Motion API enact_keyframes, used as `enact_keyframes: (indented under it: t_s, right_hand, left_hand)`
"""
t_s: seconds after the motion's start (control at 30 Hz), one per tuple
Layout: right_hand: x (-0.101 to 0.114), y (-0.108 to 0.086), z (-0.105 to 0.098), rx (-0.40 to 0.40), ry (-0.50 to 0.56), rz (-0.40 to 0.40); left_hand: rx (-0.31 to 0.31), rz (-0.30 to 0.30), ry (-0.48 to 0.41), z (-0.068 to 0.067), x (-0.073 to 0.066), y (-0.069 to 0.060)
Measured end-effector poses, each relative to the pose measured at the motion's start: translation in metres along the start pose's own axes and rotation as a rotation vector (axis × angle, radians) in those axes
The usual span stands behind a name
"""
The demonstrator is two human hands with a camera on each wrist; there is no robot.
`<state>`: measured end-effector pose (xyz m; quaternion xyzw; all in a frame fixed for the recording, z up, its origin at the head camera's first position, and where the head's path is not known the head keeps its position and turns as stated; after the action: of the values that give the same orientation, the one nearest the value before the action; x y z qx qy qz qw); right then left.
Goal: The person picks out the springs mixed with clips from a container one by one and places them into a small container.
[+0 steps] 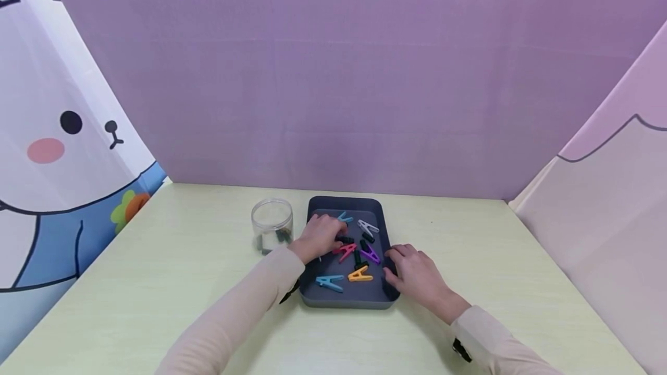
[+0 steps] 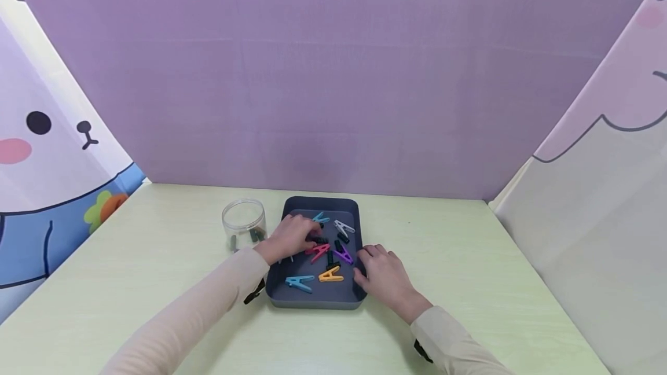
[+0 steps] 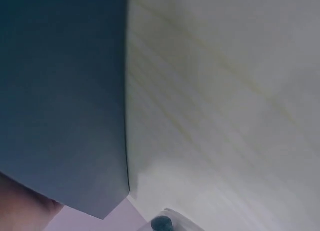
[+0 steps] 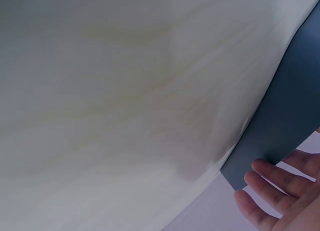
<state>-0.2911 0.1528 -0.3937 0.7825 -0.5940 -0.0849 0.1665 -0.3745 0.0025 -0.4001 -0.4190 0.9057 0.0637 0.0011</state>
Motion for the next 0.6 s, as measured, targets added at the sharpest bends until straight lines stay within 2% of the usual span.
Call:
enact_keyframes:
  t_s: [0.6]
  right_hand:
    - [-0.0002, -0.0008, 0.0013, -0.005, 0.004, 0.000]
  left_hand:
    - [-0.028, 0.010, 0.020, 0.0053, -0.0023, 0.0043]
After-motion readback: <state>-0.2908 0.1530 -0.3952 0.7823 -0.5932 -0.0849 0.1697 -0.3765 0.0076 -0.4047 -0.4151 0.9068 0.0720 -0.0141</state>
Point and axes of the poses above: each hand's wrist, its own y-axis towards the middle knuckle, its own z-axis out of the palm, x = y × z, the point moved 8 cm from there along y, towards the middle knuckle, and after that the axes turned 11 degrees about z, right-handed, at the moved point
